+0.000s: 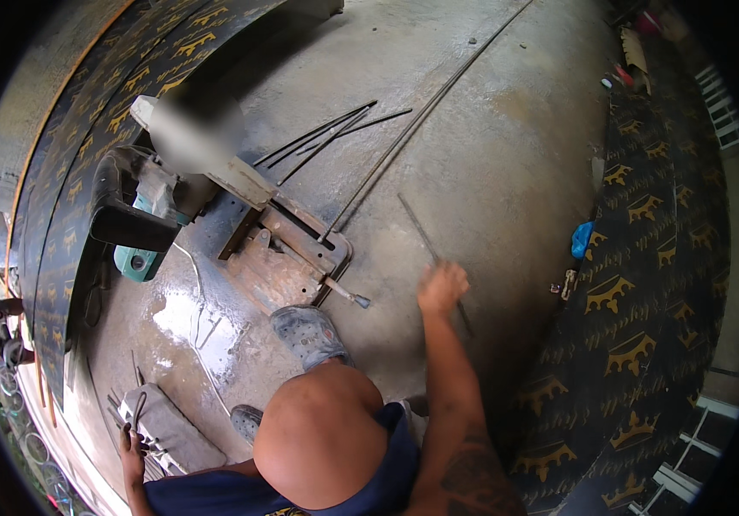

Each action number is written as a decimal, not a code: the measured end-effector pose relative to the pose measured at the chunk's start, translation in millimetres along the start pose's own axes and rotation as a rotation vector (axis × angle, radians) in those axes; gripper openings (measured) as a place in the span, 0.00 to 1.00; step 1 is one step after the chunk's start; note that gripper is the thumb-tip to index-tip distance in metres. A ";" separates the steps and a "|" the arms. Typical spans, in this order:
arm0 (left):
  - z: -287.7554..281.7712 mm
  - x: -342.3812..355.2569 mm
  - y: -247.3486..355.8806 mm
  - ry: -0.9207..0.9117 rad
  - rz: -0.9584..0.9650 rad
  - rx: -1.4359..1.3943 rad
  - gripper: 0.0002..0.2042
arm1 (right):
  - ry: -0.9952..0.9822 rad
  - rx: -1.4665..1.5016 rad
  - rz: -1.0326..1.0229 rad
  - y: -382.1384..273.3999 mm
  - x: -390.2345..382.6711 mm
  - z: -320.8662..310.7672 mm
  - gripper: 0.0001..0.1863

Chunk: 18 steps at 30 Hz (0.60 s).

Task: The person uses a chop saw to cut metal rods into shorter pieces. They repeatedly position each rod under the saw, lower the blade to cut, and set the cut pieces aside. The person also uses a tape measure to check lengths between cuts.

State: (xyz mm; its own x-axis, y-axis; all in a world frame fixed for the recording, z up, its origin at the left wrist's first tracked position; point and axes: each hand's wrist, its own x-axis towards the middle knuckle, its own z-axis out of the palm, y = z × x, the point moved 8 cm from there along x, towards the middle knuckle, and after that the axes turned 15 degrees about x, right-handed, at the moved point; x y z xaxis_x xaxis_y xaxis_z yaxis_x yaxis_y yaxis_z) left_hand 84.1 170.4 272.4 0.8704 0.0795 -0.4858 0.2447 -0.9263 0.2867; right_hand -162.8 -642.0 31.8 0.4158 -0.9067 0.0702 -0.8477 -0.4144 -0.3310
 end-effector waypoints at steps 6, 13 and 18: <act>2.7 -2.6 7.8 -0.046 0.023 0.071 0.21 | -0.490 0.789 0.289 -157.0 79.9 121.4 0.28; 27.3 -51.8 162.9 -0.078 0.284 0.148 0.21 | -0.574 1.369 0.622 -139.6 47.8 96.1 0.19; 113.1 -82.3 361.4 -0.131 0.782 0.183 0.23 | -0.786 1.283 0.615 -156.0 -37.3 7.5 0.18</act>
State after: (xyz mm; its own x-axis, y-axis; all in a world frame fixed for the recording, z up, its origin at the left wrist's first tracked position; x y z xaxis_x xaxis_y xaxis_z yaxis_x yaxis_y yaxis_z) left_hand 52.5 -212.5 322.6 0.7009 -0.6486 -0.2967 -0.4971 -0.7425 0.4490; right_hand -43.6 -542.9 73.8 0.5340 -0.4740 -0.7001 -0.2911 0.6744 -0.6786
